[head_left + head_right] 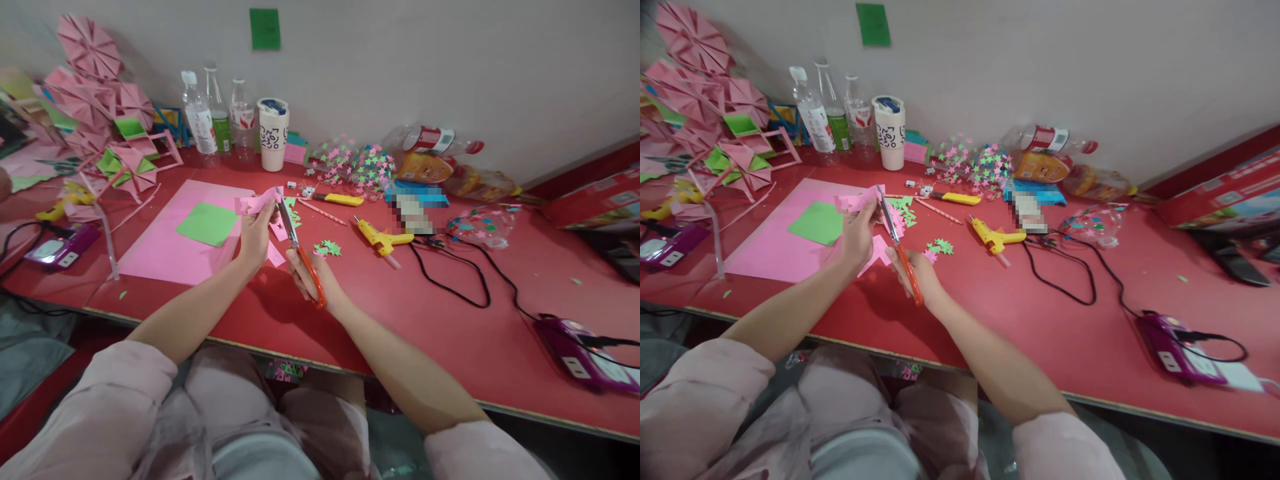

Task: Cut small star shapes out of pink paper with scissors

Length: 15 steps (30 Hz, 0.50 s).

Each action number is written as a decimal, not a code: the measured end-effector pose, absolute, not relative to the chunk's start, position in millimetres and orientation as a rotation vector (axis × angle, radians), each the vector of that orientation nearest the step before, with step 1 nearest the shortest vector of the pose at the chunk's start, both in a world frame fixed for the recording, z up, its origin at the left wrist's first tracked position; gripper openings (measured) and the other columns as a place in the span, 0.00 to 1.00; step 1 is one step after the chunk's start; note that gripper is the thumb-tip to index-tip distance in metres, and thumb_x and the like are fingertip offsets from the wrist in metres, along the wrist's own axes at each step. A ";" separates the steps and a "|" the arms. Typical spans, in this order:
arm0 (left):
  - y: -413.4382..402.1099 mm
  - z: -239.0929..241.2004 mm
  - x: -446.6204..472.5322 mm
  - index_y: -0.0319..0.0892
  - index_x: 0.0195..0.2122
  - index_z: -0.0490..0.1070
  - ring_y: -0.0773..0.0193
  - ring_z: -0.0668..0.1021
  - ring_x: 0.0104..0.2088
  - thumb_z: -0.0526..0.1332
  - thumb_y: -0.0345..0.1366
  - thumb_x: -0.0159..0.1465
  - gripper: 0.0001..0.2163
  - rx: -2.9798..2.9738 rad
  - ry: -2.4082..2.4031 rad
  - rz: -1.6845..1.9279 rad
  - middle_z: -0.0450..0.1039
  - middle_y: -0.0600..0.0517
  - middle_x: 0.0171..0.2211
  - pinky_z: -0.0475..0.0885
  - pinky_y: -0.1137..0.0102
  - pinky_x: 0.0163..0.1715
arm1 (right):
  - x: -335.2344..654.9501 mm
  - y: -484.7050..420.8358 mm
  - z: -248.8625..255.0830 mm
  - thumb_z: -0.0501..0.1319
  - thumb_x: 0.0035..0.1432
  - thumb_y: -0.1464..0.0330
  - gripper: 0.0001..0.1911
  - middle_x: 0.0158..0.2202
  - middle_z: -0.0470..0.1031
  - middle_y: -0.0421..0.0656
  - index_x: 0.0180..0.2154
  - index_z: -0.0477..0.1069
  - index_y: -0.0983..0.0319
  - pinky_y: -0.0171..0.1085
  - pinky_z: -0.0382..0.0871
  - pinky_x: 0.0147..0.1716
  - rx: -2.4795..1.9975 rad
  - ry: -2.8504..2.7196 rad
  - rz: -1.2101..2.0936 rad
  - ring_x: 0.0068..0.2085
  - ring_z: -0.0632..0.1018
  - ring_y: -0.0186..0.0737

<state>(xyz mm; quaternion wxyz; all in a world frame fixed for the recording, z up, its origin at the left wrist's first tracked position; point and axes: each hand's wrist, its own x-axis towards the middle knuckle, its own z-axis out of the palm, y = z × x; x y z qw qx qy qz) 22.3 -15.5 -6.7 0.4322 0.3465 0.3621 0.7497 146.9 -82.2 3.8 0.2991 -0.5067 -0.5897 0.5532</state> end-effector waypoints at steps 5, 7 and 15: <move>-11.9 -3.6 13.2 0.41 0.23 0.72 0.75 0.69 0.22 0.63 0.37 0.56 0.08 0.862 0.927 1.819 0.70 0.56 0.21 0.64 0.75 0.26 | 149.8 -78.5 0.9 0.55 0.56 0.47 0.25 0.08 0.54 0.31 0.22 0.57 0.60 0.30 0.53 0.09 -1.338 -1.565 1.441 0.09 0.57 0.27; -9.7 -1.4 9.3 0.41 0.22 0.73 0.75 0.70 0.22 0.62 0.35 0.56 0.07 0.856 0.902 1.808 0.71 0.56 0.21 0.65 0.76 0.26 | 151.0 -77.5 0.6 0.56 0.56 0.47 0.25 0.08 0.55 0.32 0.21 0.57 0.59 0.30 0.53 0.09 -1.333 -1.579 1.432 0.09 0.57 0.27; -7.4 9.8 2.0 0.41 0.21 0.68 0.77 0.70 0.20 0.62 0.32 0.56 0.08 0.804 0.894 1.765 0.69 0.58 0.18 0.67 0.77 0.24 | 153.3 -76.8 6.7 0.58 0.54 0.48 0.24 0.09 0.54 0.31 0.21 0.57 0.59 0.30 0.53 0.10 -1.370 -1.632 1.392 0.10 0.58 0.27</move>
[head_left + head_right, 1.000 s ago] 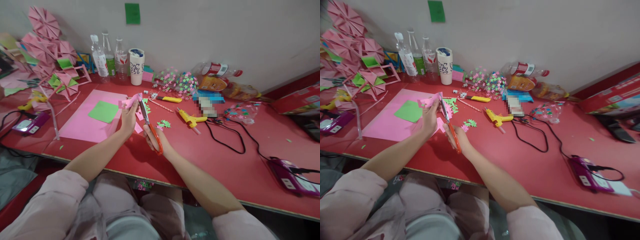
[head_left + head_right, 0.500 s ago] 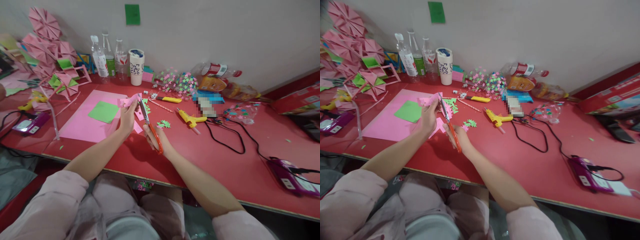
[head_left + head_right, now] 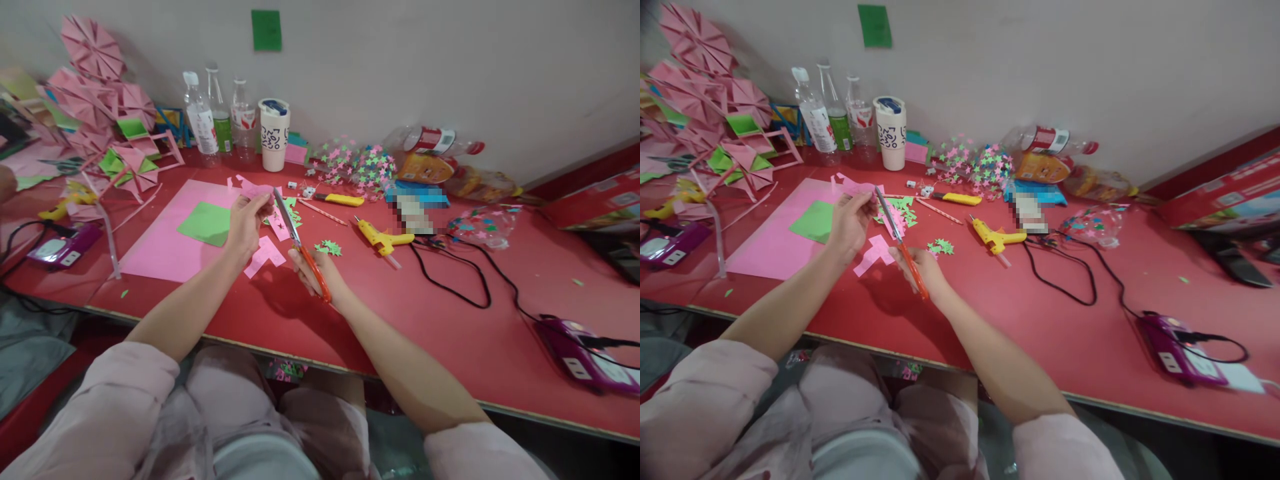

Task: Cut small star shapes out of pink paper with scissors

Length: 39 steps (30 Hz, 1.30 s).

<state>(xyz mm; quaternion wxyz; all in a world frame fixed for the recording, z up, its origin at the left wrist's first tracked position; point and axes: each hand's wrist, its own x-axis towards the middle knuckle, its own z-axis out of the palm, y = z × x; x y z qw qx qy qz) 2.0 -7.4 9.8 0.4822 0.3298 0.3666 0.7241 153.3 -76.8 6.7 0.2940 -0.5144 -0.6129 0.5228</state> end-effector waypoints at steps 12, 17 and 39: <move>-5.3 14.3 -7.2 0.40 0.21 0.62 0.79 0.65 0.15 0.62 0.28 0.57 0.10 0.869 0.812 1.643 0.64 0.59 0.16 0.61 0.79 0.16 | 155.3 -74.2 5.7 0.59 0.52 0.47 0.25 0.09 0.53 0.31 0.20 0.56 0.59 0.30 0.53 0.10 -1.361 -1.627 1.382 0.10 0.58 0.28; -5.0 14.7 -8.8 0.42 0.22 0.61 0.79 0.65 0.16 0.60 0.29 0.59 0.10 0.850 0.739 1.649 0.64 0.58 0.18 0.61 0.80 0.16 | 156.2 -75.4 6.2 0.59 0.51 0.46 0.26 0.09 0.53 0.31 0.21 0.56 0.59 0.31 0.53 0.09 -1.342 -1.618 1.403 0.10 0.57 0.28; -11.5 20.9 -6.4 0.42 0.21 0.61 0.76 0.65 0.15 0.58 0.29 0.60 0.11 1.078 0.940 1.686 0.62 0.58 0.15 0.59 0.77 0.16 | 166.7 -70.4 5.9 0.56 0.53 0.49 0.22 0.14 0.55 0.33 0.23 0.61 0.61 0.32 0.53 0.16 -1.351 -1.840 1.245 0.16 0.59 0.29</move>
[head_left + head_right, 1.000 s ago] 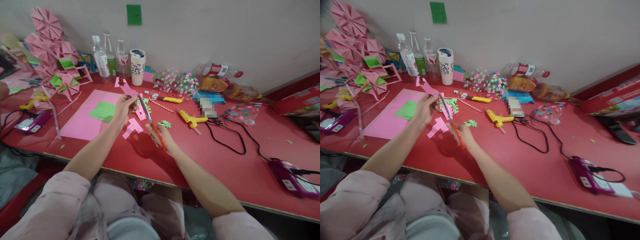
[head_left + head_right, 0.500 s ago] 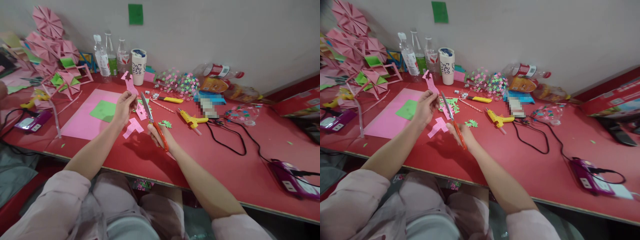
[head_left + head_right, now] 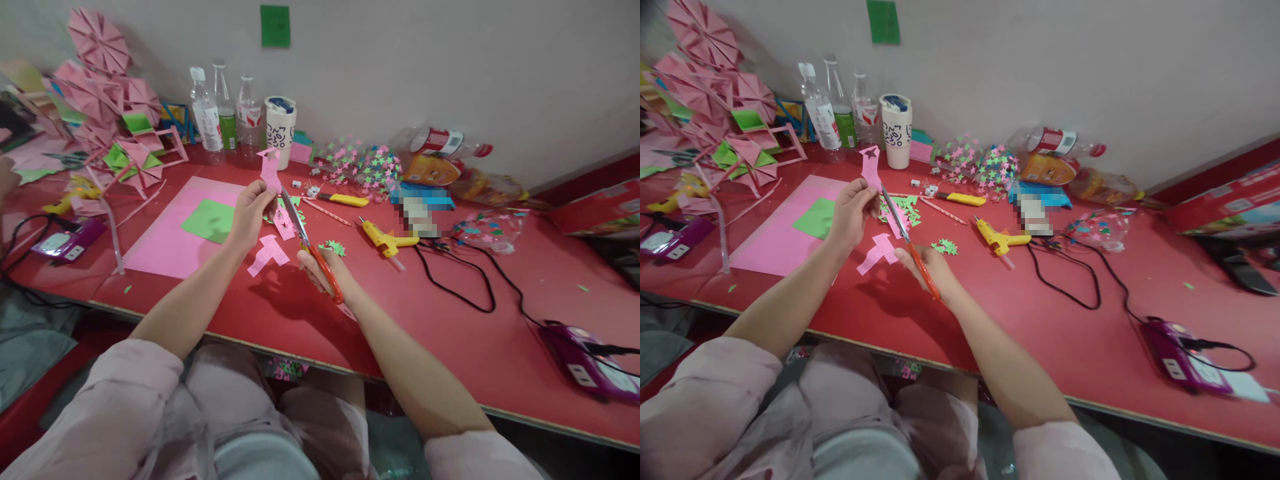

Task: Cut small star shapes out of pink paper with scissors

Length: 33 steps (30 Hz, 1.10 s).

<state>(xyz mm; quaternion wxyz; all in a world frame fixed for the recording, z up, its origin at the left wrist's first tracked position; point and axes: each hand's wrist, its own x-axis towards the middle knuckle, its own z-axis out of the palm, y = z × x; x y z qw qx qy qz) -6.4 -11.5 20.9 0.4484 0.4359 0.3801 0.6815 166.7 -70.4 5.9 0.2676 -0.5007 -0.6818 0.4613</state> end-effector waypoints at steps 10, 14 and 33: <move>-12.0 21.5 -6.2 0.42 0.20 0.61 0.75 0.64 0.15 0.57 0.27 0.60 0.11 1.171 0.945 1.651 0.62 0.58 0.14 0.59 0.76 0.17 | 167.4 -70.2 8.4 0.56 0.54 0.48 0.23 0.14 0.56 0.33 0.23 0.62 0.61 0.31 0.54 0.16 -1.303 -1.850 1.260 0.16 0.60 0.29; -12.8 23.2 -6.5 0.42 0.20 0.61 0.76 0.64 0.15 0.57 0.27 0.60 0.12 1.174 0.982 1.646 0.63 0.59 0.14 0.59 0.77 0.17 | 167.6 -69.1 7.0 0.56 0.55 0.48 0.23 0.13 0.57 0.34 0.23 0.62 0.61 0.31 0.54 0.16 -1.306 -1.850 1.258 0.16 0.60 0.30; -9.0 18.8 -11.2 0.41 0.22 0.63 0.78 0.66 0.14 0.58 0.31 0.58 0.08 1.179 0.950 1.612 0.66 0.59 0.16 0.61 0.79 0.15 | 165.7 -67.1 5.6 0.55 0.55 0.46 0.26 0.09 0.52 0.30 0.22 0.58 0.60 0.29 0.51 0.10 -1.322 -1.702 1.438 0.11 0.54 0.26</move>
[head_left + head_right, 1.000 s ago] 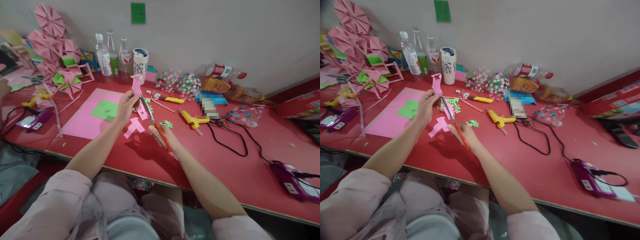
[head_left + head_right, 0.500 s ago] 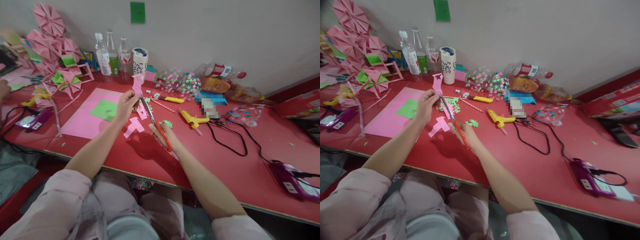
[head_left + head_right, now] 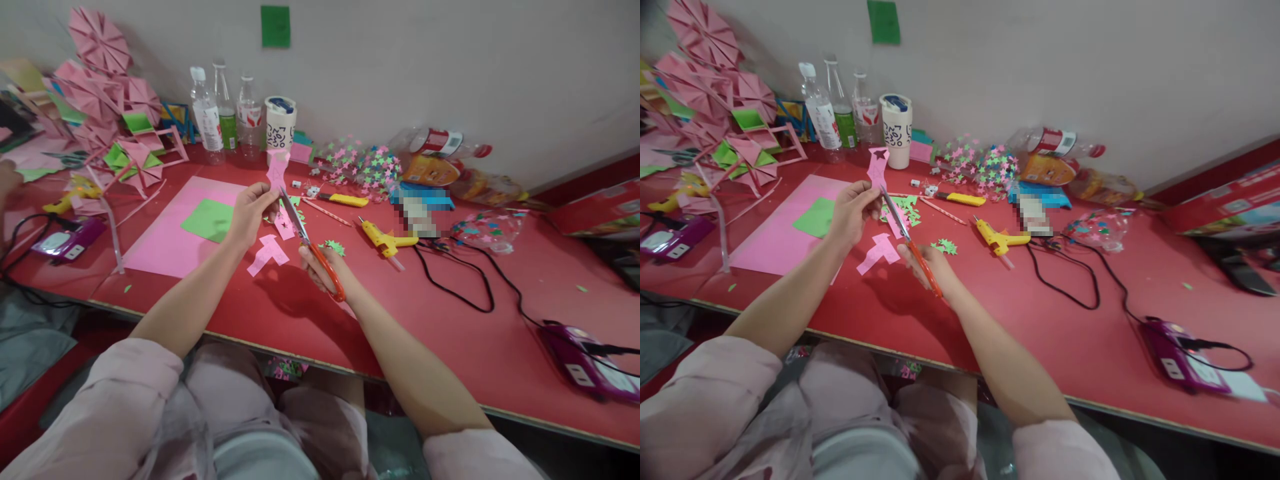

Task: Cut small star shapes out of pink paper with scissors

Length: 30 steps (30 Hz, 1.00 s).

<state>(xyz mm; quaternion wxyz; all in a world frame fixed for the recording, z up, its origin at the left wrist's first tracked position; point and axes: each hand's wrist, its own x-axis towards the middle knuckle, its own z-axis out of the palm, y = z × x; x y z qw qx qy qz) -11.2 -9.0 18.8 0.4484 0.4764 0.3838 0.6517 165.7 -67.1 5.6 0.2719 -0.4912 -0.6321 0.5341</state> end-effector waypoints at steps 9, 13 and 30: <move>-11.5 21.1 -10.4 0.41 0.21 0.63 0.77 0.65 0.14 0.56 0.28 0.59 0.09 1.245 1.011 1.671 0.63 0.59 0.14 0.59 0.79 0.15 | 166.1 -66.1 6.3 0.59 0.52 0.46 0.26 0.08 0.52 0.30 0.21 0.59 0.60 0.28 0.50 0.09 -1.290 -1.707 1.457 0.10 0.55 0.25; -12.1 22.5 -11.0 0.41 0.20 0.62 0.78 0.63 0.14 0.56 0.27 0.59 0.10 1.262 1.036 1.667 0.61 0.59 0.14 0.57 0.79 0.15 | 165.9 -66.5 6.3 0.60 0.53 0.47 0.25 0.08 0.53 0.30 0.21 0.60 0.61 0.28 0.50 0.09 -1.308 -1.690 1.475 0.09 0.56 0.25; -10.9 21.7 -12.2 0.41 0.20 0.61 0.78 0.62 0.14 0.55 0.27 0.59 0.10 1.281 1.069 1.665 0.59 0.59 0.14 0.55 0.79 0.14 | 164.2 -68.2 12.6 0.61 0.53 0.49 0.24 0.08 0.53 0.31 0.21 0.59 0.61 0.28 0.52 0.08 -1.375 -1.688 1.467 0.09 0.56 0.26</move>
